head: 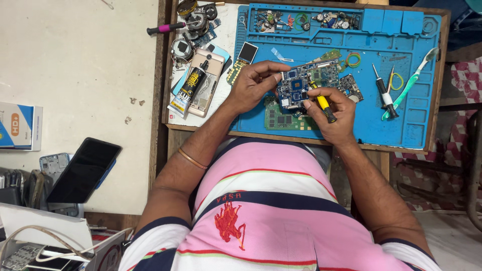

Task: The person works on a laptop motherboard placed on a blue repair mat, holding the board steady with one hand while using a yellow-handled screwdriver with the other to pry and unscrew small components and connectors. They reposition the board several times and continue working on different areas of it throughout the clip.

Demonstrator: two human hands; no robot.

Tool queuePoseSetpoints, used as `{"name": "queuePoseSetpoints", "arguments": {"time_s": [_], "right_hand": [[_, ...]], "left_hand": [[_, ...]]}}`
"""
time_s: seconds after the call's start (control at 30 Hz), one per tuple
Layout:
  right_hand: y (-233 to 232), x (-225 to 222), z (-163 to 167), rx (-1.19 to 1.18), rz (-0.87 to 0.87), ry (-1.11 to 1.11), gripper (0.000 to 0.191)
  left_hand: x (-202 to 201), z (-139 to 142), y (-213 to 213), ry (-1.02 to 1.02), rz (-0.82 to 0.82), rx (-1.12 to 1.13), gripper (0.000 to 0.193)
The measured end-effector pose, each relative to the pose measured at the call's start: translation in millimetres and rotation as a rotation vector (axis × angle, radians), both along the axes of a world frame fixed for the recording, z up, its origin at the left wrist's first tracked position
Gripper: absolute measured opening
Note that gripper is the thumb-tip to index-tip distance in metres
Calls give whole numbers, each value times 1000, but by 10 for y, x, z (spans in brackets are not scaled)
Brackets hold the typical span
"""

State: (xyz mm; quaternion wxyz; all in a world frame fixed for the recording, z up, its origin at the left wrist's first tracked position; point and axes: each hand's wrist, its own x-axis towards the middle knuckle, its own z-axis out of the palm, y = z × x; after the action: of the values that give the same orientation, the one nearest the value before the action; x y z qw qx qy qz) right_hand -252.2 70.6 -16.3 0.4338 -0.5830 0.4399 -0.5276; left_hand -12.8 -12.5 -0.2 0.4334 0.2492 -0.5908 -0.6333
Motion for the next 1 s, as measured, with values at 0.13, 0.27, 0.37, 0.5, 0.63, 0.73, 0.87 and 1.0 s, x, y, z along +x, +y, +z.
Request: {"name": "queuePoseSetpoints", "arguments": {"time_s": [0.13, 0.27, 0.37, 0.5, 0.63, 0.73, 0.87, 1.0], "right_hand": [[-7, -1, -15, -7, 3, -3, 21], [-4, -7, -16, -6, 6, 2, 21], [0, -8, -10, 1, 7, 3, 21], [0, -8, 2, 4, 9, 15, 21], [-5, -12, 5, -1, 8, 35, 21], [-5, -14, 1, 0, 7, 39, 21], [-10, -15, -3, -4, 17, 20, 21], [-13, -12, -3, 3, 24, 13, 21]], "left_hand": [[17, -1, -7, -21, 4, -9, 25], [18, -1, -3, -23, 12, -18, 25], [19, 9, 6, -66, 27, -35, 26], [19, 13, 3, -54, 24, -36, 26], [42, 11, -5, -76, 22, -58, 26], [38, 9, -10, -70, 17, -44, 26], [34, 14, -15, -69, 10, -37, 26], [47, 18, -16, -67, 1, -29, 27]]}}
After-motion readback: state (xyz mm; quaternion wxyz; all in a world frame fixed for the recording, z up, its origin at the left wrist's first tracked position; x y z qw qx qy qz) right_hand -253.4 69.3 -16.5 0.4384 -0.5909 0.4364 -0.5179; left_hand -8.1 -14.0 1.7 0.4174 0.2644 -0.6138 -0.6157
